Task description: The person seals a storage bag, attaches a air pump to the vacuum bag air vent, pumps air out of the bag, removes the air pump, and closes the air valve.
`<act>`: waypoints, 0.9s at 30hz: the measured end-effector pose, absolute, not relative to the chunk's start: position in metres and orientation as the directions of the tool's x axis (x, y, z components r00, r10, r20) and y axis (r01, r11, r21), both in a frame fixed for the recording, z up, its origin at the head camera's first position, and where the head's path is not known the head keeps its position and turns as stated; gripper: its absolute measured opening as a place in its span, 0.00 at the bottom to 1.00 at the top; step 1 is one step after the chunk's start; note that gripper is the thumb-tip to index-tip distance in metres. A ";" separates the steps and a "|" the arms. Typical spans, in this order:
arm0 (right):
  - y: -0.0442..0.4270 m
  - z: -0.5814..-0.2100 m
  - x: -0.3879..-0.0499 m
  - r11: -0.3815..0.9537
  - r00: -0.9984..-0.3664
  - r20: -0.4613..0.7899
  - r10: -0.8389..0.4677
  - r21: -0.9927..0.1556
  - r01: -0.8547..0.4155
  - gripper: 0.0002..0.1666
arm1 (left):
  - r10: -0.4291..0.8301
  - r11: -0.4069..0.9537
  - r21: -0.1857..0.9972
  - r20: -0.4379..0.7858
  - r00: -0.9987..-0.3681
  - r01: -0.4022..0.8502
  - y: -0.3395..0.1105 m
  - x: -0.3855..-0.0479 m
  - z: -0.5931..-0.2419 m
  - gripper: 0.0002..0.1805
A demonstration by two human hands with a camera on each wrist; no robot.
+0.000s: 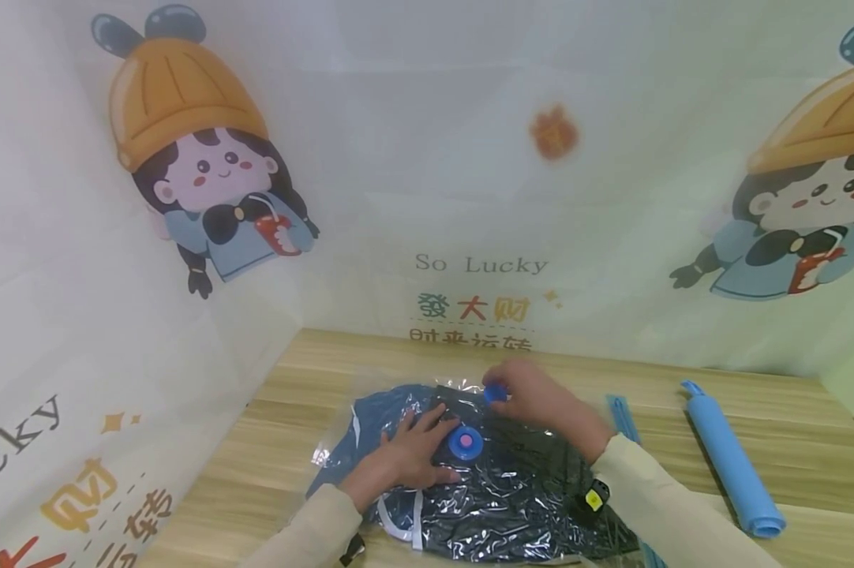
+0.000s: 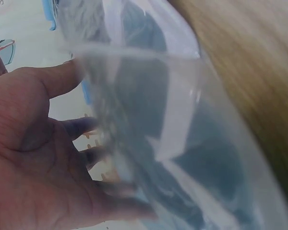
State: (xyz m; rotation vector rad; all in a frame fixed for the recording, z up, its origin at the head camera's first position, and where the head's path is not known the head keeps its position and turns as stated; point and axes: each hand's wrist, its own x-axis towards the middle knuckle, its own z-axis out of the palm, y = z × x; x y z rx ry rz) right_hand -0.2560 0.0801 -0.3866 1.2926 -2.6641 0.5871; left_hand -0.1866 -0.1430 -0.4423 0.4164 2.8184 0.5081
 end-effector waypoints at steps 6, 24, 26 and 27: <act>0.061 -0.391 -0.253 0.532 -0.597 0.255 -0.761 -0.282 -0.799 0.13 | 0.322 0.899 0.369 -0.189 -0.928 0.237 -0.144 -0.187 -0.441 0.44; 0.029 -0.412 -0.236 0.556 -0.606 0.136 -0.784 -0.282 -0.782 0.17 | 0.331 0.899 0.366 -0.206 -0.921 0.241 -0.145 -0.185 -0.441 0.46; 0.030 -0.412 -0.236 0.552 -0.602 0.139 -0.786 -0.280 -0.785 0.15 | 0.329 0.901 0.361 -0.204 -0.922 0.241 -0.145 -0.186 -0.442 0.46; 0.031 -0.413 -0.236 0.552 -0.602 0.139 -0.786 -0.280 -0.785 0.14 | 0.327 0.901 0.361 -0.205 -0.923 0.239 -0.145 -0.186 -0.442 0.46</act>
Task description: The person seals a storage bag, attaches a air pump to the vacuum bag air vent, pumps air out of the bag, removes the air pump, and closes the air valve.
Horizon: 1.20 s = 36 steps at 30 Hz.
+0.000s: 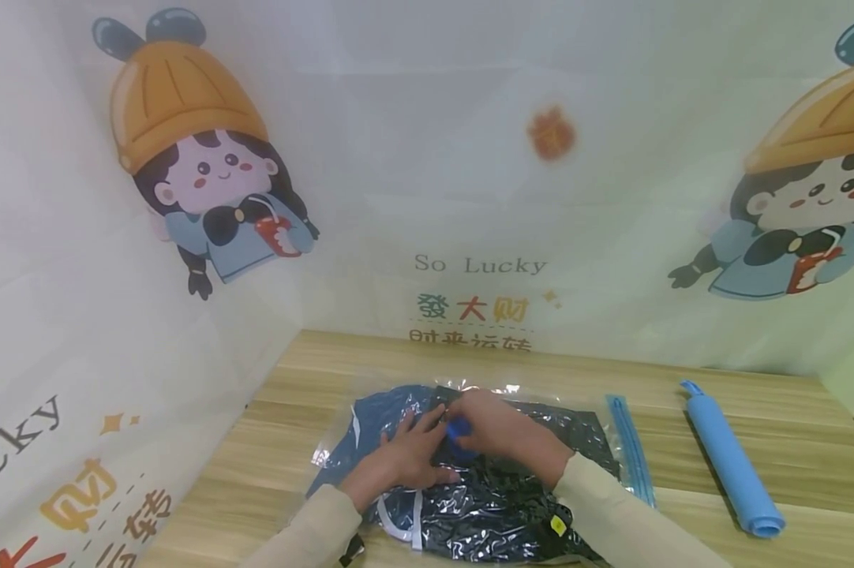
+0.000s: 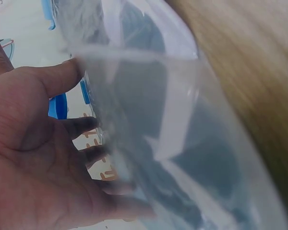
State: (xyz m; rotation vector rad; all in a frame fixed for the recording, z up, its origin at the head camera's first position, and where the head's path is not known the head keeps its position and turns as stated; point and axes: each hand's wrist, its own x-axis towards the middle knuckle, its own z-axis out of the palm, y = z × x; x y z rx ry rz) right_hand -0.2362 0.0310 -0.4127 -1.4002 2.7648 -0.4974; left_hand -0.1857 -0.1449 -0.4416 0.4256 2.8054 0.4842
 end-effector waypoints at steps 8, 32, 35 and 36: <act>0.034 -0.420 -0.234 0.609 -0.666 0.097 -0.739 -0.326 -0.723 0.15 | 0.335 0.898 0.360 -0.187 -0.924 0.253 -0.144 -0.184 -0.440 0.46; 0.028 -0.440 -0.229 0.641 -0.651 0.133 -0.748 -0.110 -0.759 0.12 | 0.342 0.890 0.373 -0.167 -0.924 0.262 -0.144 -0.184 -0.443 0.44; 0.026 -0.439 -0.227 0.653 -0.654 0.142 -0.743 -0.066 -0.755 0.11 | 0.339 0.891 0.375 -0.169 -0.925 0.257 -0.144 -0.185 -0.442 0.44; 0.026 -0.439 -0.226 0.659 -0.660 0.137 -0.738 -0.059 -0.750 0.11 | 0.338 0.891 0.376 -0.169 -0.926 0.256 -0.144 -0.185 -0.442 0.44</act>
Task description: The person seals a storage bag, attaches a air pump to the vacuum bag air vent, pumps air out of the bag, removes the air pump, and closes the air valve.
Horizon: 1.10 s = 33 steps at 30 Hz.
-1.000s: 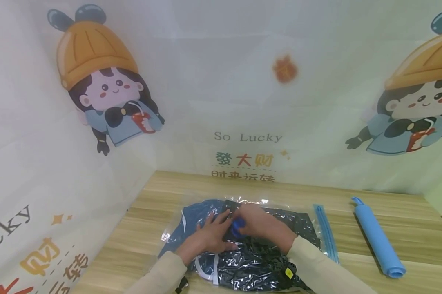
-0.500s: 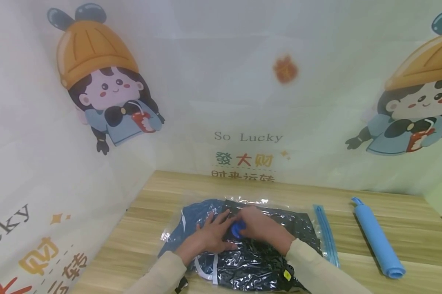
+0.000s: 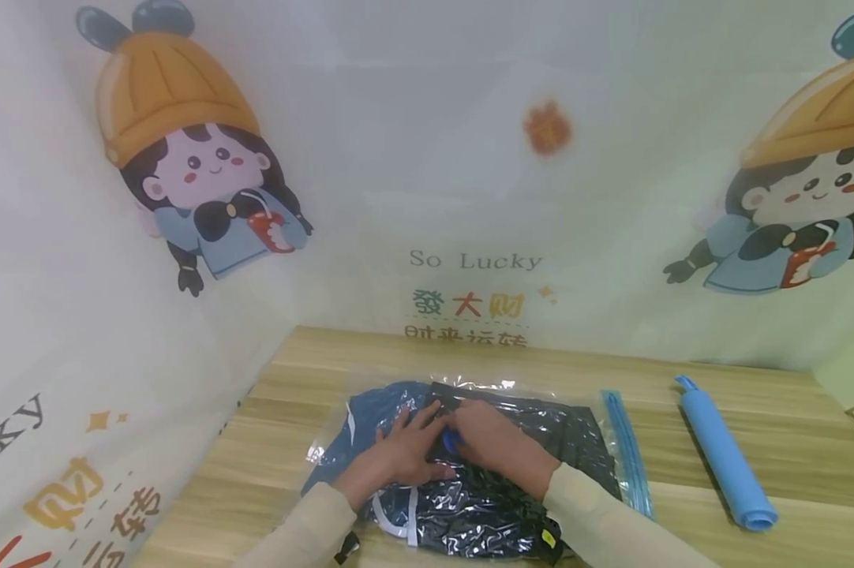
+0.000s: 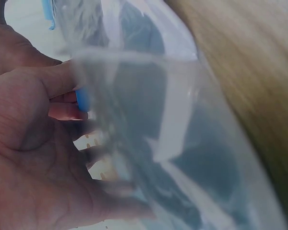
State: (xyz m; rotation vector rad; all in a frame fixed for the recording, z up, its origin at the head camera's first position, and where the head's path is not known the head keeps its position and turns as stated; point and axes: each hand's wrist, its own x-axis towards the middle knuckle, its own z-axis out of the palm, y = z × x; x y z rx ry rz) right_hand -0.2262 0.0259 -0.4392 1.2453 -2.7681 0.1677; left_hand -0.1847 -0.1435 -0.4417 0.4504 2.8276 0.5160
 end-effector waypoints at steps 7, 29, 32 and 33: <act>0.022 -0.440 -0.222 0.670 -0.665 0.135 -0.735 -0.005 -0.742 0.13 | 0.332 0.893 0.377 -0.179 -0.926 0.248 -0.145 -0.185 -0.441 0.44; 0.020 -0.441 -0.224 0.726 -0.721 0.144 -0.677 -0.026 -0.687 0.09 | 0.328 0.891 0.389 -0.192 -0.925 0.235 -0.143 -0.185 -0.441 0.45; 0.020 -0.441 -0.224 0.745 -0.742 0.153 -0.653 -0.048 -0.665 0.10 | 0.332 0.890 0.387 -0.189 -0.924 0.240 -0.143 -0.185 -0.441 0.46; 0.020 -0.441 -0.223 0.751 -0.748 0.160 -0.644 -0.052 -0.658 0.11 | 0.333 0.890 0.386 -0.188 -0.924 0.242 -0.142 -0.186 -0.441 0.46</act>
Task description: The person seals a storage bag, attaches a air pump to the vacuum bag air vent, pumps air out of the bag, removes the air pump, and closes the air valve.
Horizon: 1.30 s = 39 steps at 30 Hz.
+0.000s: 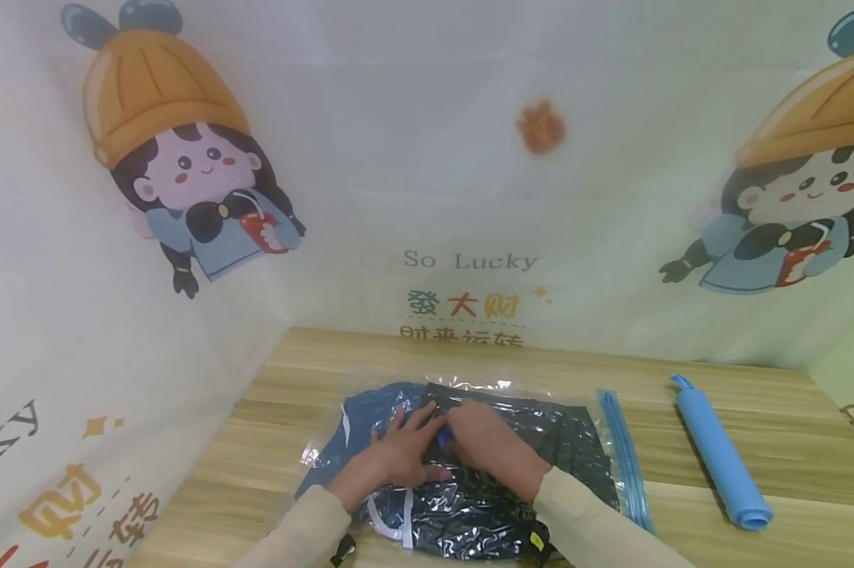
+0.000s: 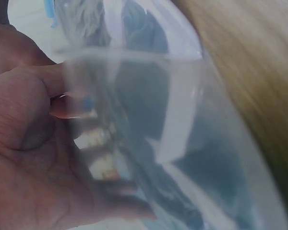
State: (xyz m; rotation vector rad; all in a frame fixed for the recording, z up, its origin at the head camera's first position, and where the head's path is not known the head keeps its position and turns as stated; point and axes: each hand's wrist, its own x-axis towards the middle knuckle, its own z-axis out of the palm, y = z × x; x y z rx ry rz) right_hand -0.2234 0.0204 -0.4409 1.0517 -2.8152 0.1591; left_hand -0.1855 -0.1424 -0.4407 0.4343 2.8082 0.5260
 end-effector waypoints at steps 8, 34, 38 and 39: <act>0.017 -0.445 -0.221 0.785 -0.772 0.236 -0.590 -0.057 -0.617 0.15 | 0.335 0.890 0.385 -0.190 -0.923 0.244 -0.143 -0.186 -0.439 0.46; 0.032 -0.436 -0.228 0.757 -0.799 0.006 -0.601 -0.318 -0.571 0.47 | 0.340 0.900 0.356 -0.210 -0.917 0.253 -0.143 -0.187 -0.445 0.45; 0.031 -0.432 -0.229 0.712 -0.748 -0.017 -0.663 -0.321 -0.624 0.40 | 0.339 0.901 0.354 -0.205 -0.918 0.253 -0.143 -0.186 -0.442 0.46; 0.030 -0.432 -0.229 0.708 -0.742 -0.017 -0.671 -0.312 -0.633 0.39 | 0.338 0.901 0.352 -0.203 -0.919 0.254 -0.143 -0.186 -0.442 0.46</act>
